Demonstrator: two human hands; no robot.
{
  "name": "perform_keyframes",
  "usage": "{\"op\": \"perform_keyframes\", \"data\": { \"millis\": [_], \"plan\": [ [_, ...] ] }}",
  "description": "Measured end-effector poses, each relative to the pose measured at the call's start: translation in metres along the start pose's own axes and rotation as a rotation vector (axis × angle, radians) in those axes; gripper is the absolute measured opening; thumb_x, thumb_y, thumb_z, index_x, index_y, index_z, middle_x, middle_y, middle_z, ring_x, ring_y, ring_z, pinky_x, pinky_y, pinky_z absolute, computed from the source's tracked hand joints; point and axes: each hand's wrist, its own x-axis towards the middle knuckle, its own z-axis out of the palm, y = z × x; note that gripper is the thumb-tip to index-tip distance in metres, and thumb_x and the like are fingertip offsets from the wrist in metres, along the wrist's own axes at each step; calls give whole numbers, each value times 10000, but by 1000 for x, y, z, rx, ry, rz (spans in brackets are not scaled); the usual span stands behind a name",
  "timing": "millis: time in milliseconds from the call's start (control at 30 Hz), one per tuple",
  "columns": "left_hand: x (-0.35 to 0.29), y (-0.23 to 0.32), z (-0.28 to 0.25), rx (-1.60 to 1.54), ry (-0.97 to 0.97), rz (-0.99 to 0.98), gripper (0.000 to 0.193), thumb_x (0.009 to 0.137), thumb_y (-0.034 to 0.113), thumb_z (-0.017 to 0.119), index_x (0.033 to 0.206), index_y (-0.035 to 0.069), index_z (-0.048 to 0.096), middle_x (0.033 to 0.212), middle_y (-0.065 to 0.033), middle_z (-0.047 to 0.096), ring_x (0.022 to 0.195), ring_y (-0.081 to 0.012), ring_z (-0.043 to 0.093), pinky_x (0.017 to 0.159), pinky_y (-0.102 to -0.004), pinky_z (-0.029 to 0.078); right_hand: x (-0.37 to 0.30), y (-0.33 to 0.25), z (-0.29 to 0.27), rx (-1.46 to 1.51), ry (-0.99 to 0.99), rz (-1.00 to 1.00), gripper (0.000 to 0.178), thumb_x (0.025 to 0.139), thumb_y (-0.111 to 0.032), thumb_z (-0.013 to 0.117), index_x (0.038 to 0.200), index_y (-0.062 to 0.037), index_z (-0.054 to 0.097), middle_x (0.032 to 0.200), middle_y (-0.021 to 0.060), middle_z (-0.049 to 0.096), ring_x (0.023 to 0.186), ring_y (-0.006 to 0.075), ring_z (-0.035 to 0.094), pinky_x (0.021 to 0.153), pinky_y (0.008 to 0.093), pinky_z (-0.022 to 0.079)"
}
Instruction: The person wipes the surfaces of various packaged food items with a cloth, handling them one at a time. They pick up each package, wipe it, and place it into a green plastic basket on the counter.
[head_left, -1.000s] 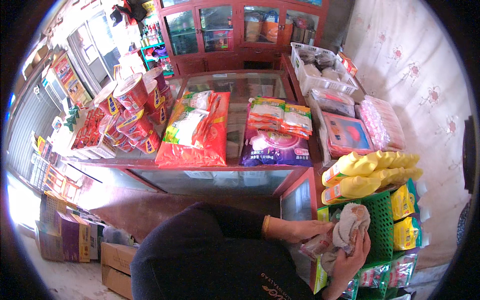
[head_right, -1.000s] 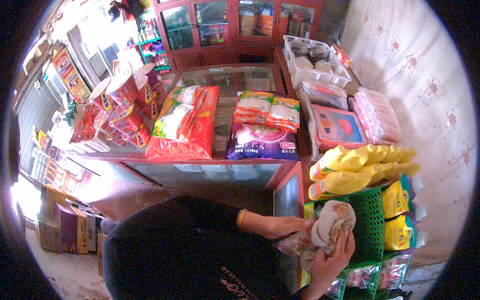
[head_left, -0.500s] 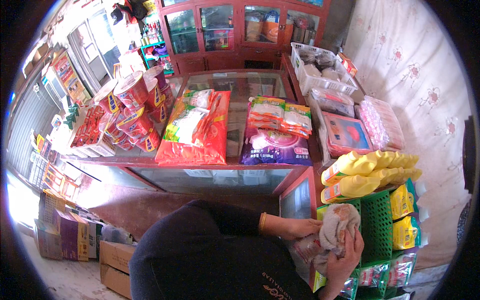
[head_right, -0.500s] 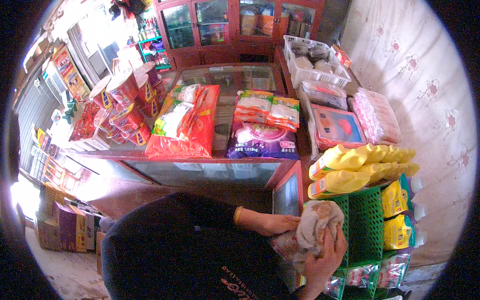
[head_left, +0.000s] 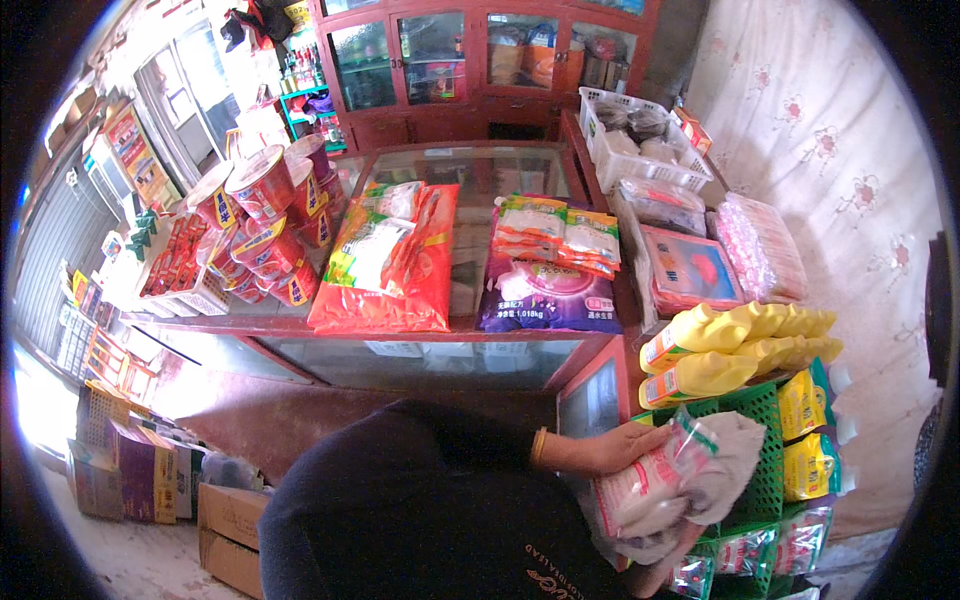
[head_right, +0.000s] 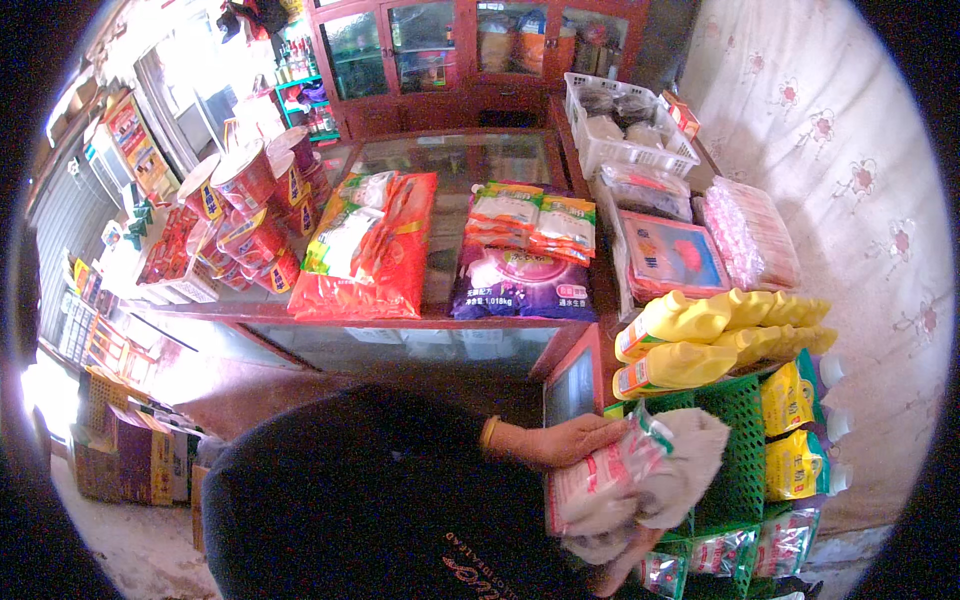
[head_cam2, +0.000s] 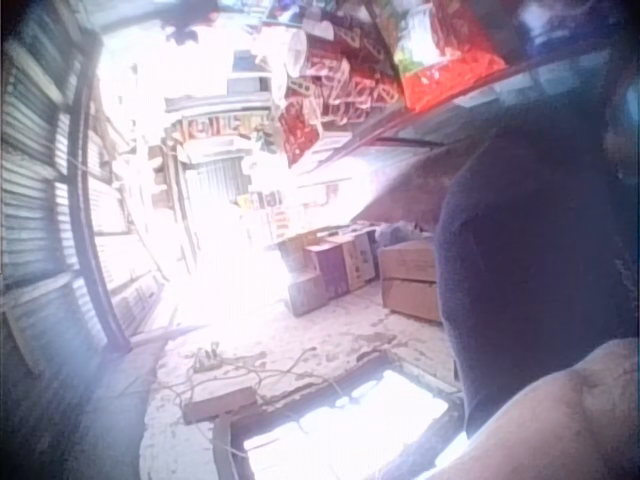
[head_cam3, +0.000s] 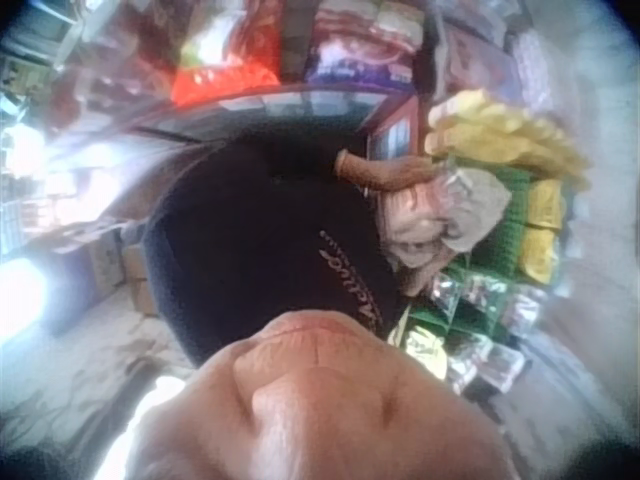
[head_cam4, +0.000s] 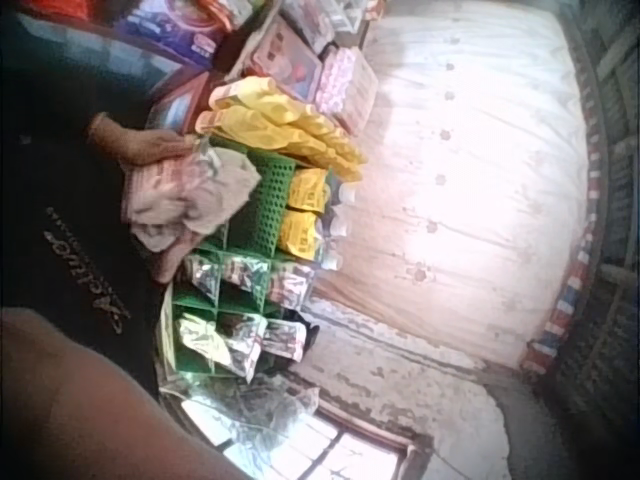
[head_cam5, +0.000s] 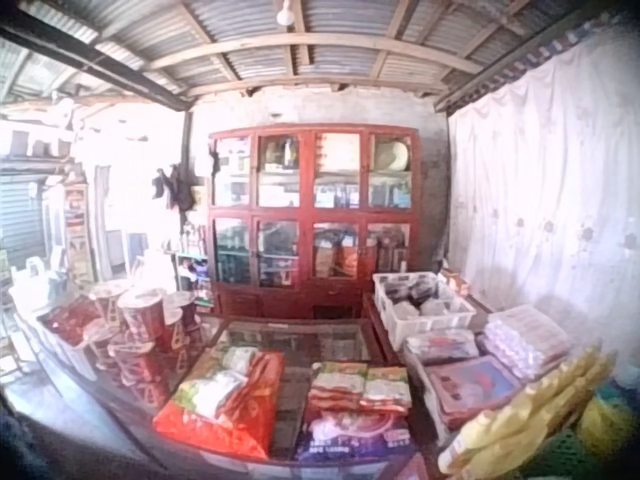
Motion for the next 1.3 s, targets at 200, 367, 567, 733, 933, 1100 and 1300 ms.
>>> {"op": "perform_keyframes", "data": {
  "millis": [200, 367, 567, 733, 933, 1100, 1300],
  "plan": [
    [17, -7, 2, -273, 161, -170, 464, 997, 412, 361, 1025, 8, 589, 859, -2, 596, 823, -75, 513, 727, -279, 478, -11, -23, 58, -271, -284, -225, 523, 819, -173, 622, 1286, -5, 457, 1330, 171, 442, 1209, 303, 445, 1001, 416, 371],
    [60, -65, -23, 387, 287, 90, 374, 986, 387, 370, 1013, 62, 552, 859, -53, 570, 770, -170, 531, 676, -313, 479, -16, -42, 60, -540, -498, -409, 480, 752, -137, 648, 1201, -14, 534, 1285, 211, 472, 1188, 362, 467, 993, 419, 382],
    [62, -71, -70, -957, -123, 138, 336, 967, 387, 382, 1058, 87, 504, 886, -54, 529, 804, -184, 522, 734, -294, 454, -18, -10, 49, -416, -660, -264, 566, 714, -146, 680, 1239, -29, 504, 1287, 210, 469, 1206, 358, 450, 1016, 409, 356],
    [94, -24, -52, -701, -389, 241, 281, 921, 328, 450, 853, 57, 477, 700, -36, 436, 573, -172, 423, 484, -283, 354, -30, 9, 41, -276, -588, -195, 558, 750, -123, 624, 1277, -21, 473, 1287, 154, 486, 1211, 309, 453, 1039, 388, 331],
    [124, -4, 8, -685, -234, 182, 290, 910, 343, 470, 800, 77, 430, 710, -28, 419, 624, -164, 422, 495, -296, 380, -37, -12, 22, -250, -476, -257, 528, 719, -72, 620, 1233, -19, 510, 1269, 163, 499, 1206, 311, 460, 1025, 382, 348],
    [116, 9, 62, -143, 176, 103, 430, 998, 379, 373, 1162, 8, 518, 1020, -62, 585, 908, -147, 570, 817, -283, 468, -57, -45, 3, -256, -207, -576, 525, 679, -112, 728, 1174, -36, 572, 1273, 216, 484, 1193, 351, 482, 977, 401, 400],
    [104, 9, 91, -246, -1, -9, 391, 987, 362, 418, 1132, 12, 512, 1072, -78, 588, 909, -164, 607, 785, -315, 515, -59, -40, -13, -494, 33, -483, 636, 599, -57, 713, 1215, -56, 552, 1263, 211, 476, 1171, 367, 485, 984, 396, 401]
  ]
}}
